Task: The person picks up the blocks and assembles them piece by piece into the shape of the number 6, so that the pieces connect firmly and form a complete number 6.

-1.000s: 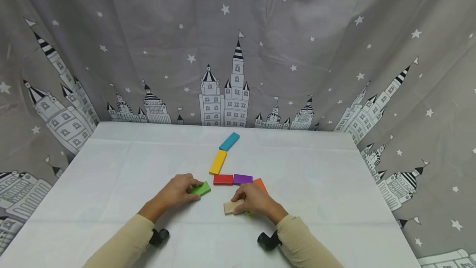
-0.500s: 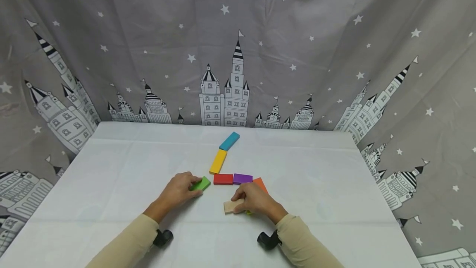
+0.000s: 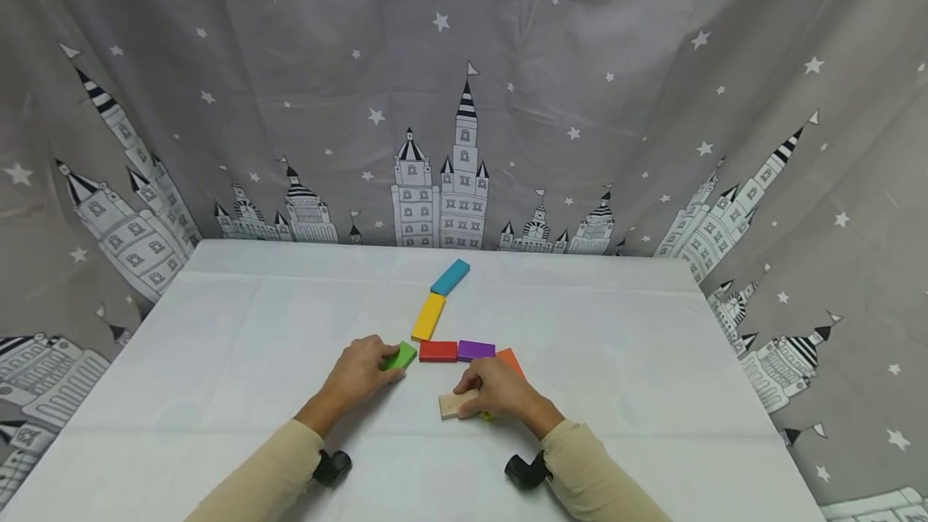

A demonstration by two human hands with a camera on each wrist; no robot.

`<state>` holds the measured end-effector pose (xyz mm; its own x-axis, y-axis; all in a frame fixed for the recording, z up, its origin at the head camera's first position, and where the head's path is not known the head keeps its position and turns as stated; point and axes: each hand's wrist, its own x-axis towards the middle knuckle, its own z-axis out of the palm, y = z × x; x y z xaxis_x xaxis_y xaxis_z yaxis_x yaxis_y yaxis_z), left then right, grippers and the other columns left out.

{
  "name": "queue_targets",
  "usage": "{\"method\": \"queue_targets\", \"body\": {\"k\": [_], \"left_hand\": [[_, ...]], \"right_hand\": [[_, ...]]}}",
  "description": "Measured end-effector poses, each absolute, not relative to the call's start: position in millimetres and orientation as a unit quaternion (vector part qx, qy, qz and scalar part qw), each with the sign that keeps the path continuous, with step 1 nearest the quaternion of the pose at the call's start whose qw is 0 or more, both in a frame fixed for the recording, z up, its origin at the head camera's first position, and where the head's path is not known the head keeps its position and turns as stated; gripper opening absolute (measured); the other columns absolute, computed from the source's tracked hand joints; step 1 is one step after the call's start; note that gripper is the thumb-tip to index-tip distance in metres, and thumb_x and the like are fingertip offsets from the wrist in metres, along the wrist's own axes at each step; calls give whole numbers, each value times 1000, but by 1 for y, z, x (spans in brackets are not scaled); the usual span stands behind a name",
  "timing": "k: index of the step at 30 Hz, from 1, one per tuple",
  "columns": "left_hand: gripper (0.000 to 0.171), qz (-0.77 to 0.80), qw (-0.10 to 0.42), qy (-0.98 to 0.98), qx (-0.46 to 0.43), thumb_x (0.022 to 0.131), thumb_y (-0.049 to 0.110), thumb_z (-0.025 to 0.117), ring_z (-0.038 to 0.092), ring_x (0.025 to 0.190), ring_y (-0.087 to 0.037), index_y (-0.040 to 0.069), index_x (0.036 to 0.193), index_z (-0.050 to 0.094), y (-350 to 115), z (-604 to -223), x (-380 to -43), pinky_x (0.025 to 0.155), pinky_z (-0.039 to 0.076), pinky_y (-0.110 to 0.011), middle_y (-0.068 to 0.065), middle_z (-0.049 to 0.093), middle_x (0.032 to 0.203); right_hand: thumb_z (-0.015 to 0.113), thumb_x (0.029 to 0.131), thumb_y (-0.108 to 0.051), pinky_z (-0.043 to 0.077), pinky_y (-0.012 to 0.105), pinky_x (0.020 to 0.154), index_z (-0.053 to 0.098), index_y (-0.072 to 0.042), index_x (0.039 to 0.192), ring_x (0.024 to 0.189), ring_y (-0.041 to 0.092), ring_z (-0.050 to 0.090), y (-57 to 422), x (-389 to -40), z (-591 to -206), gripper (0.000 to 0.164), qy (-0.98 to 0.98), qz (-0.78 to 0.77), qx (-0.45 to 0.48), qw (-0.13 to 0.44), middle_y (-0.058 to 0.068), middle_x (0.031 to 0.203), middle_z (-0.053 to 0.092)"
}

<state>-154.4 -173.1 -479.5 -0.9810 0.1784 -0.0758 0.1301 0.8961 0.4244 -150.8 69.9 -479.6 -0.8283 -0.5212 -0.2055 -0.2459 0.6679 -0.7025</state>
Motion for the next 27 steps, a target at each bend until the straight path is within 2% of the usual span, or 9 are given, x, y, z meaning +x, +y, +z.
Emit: {"method": "queue_targets", "body": {"k": [27], "left_hand": [[49, 172, 66, 980, 70, 78, 23, 82, 46, 70, -16, -1, 118, 67, -161, -475, -156, 61, 41, -27, -5, 55, 79]], "right_hand": [[86, 71, -12, 48, 19, 68, 77, -9, 91, 78, 6, 56, 70, -148, -477, 23, 887, -358, -214, 200, -5, 87, 66]]}}
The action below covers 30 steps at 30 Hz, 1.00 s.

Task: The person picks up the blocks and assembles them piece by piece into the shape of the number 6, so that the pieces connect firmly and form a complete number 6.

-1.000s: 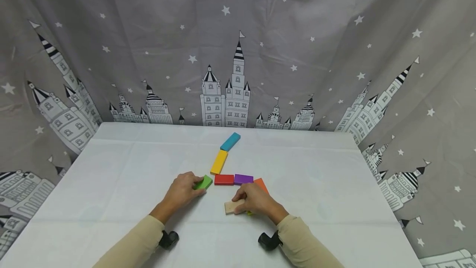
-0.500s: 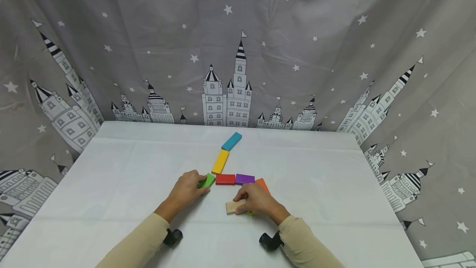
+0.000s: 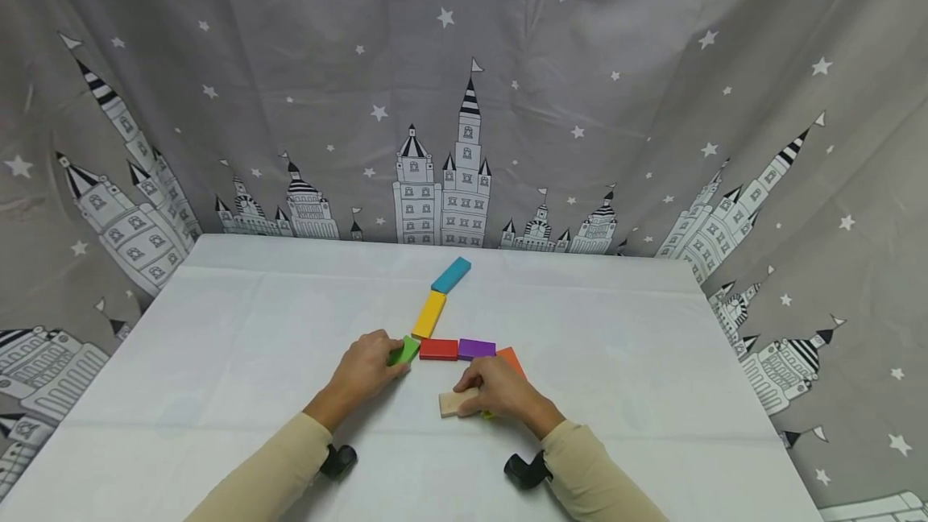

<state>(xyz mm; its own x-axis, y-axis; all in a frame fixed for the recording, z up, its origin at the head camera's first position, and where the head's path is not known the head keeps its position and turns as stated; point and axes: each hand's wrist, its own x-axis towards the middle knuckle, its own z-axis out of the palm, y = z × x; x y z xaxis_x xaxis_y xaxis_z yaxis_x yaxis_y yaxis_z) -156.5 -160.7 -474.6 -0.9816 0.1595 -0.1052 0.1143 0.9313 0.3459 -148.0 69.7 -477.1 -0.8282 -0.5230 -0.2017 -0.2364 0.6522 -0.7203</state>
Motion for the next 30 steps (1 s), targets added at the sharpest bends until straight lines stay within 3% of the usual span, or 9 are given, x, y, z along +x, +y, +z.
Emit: {"method": "queue_targets", "body": {"k": [18, 30], "left_hand": [[44, 162, 41, 984, 67, 77, 25, 82, 46, 67, -17, -1, 111, 71, -155, -476, -155, 59, 42, -26, -6, 58, 79], [46, 162, 32, 984, 70, 77, 24, 82, 45, 66, -16, 4, 117, 70, -155, -477, -154, 57, 41, -25, -6, 57, 78]], "right_hand": [[86, 70, -12, 48, 20, 69, 77, -9, 91, 79, 7, 56, 70, -148, -478, 23, 889, -354, -215, 196, -5, 86, 66], [86, 71, -13, 48, 19, 68, 77, -9, 92, 78, 6, 56, 70, -148, -479, 23, 887, -355, -215, 200, -6, 86, 67]]}}
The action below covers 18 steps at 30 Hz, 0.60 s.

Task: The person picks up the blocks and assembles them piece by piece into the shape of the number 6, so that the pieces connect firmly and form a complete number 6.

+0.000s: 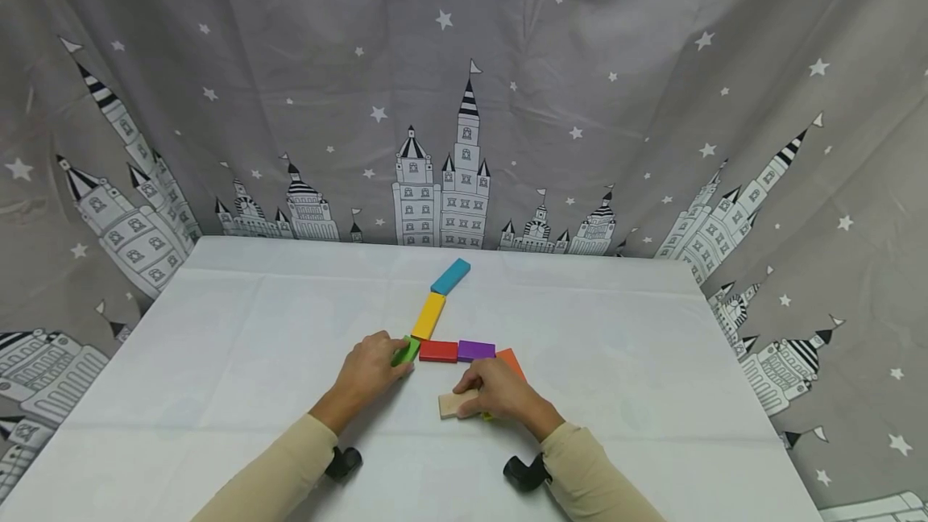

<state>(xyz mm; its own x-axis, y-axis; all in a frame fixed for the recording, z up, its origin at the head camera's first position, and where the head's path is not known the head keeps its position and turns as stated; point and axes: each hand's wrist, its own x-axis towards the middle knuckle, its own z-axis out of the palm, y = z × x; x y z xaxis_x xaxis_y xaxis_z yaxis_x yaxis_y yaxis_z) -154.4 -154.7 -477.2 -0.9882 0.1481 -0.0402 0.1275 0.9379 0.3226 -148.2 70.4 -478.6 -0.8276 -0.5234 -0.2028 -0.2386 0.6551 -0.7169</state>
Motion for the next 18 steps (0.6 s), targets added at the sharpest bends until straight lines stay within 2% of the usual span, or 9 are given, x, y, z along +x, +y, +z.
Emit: {"method": "queue_targets", "body": {"k": [8, 12, 18], "left_hand": [[44, 157, 34, 984, 79, 78, 28, 81, 44, 64, -16, 8, 116, 71, -155, -479, -155, 54, 40, -24, -5, 53, 77], [43, 150, 31, 985, 84, 78, 29, 81, 45, 63, -15, 8, 114, 72, -154, -479, -155, 54, 43, -25, -6, 53, 77], [46, 144, 51, 986, 70, 79, 31, 80, 45, 64, -16, 9, 118, 70, -151, -480, -158, 57, 46, -25, -6, 50, 78]], "right_hand": [[86, 71, -13, 48, 19, 69, 77, -9, 92, 79, 6, 56, 70, -149, -480, 23, 887, -355, -216, 200, -6, 86, 66], [86, 71, -13, 48, 19, 69, 77, -8, 91, 79, 6, 56, 71, -149, -481, 23, 886, -359, -217, 200, -5, 86, 67], [86, 71, -14, 48, 19, 69, 77, -9, 93, 78, 4, 55, 72, -150, -482, 24, 886, -357, -218, 198, -8, 86, 66]]}}
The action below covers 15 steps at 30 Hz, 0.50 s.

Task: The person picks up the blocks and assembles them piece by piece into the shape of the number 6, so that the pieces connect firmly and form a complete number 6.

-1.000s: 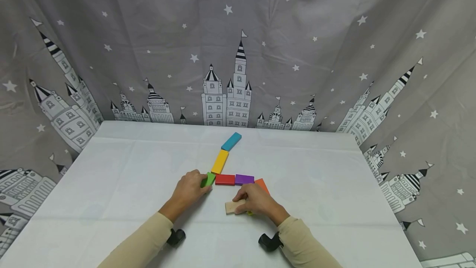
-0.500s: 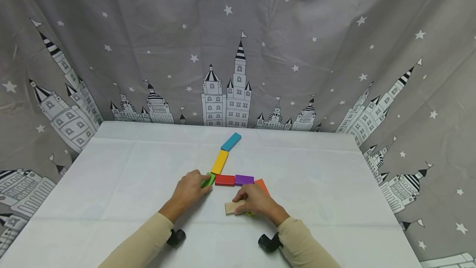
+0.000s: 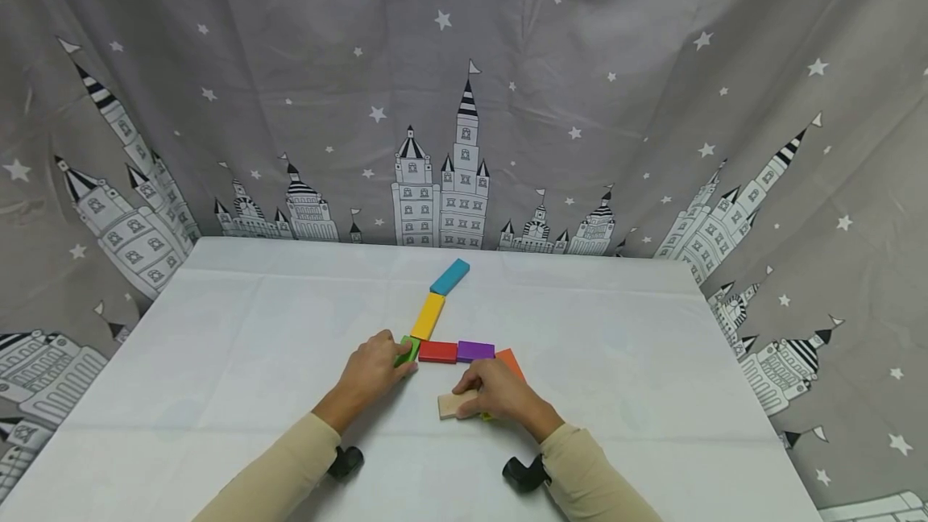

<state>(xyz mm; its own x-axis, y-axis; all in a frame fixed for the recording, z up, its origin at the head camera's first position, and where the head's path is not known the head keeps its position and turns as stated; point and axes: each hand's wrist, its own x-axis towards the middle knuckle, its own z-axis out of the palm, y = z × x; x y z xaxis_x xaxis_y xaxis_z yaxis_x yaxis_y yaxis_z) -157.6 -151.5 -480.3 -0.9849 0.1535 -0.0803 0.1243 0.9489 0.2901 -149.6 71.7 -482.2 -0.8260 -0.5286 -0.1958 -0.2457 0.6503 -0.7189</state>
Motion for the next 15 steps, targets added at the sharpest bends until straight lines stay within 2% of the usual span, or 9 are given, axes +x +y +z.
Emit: {"method": "queue_targets", "body": {"k": [15], "left_hand": [[52, 146, 57, 985, 70, 78, 34, 79, 44, 65, -16, 9, 122, 67, -150, -480, -158, 57, 44, -25, -6, 50, 79]], "right_hand": [[85, 72, -13, 48, 20, 68, 77, -8, 93, 77, 4, 54, 73, -148, -481, 23, 884, -360, -233, 185, -9, 85, 65]]}}
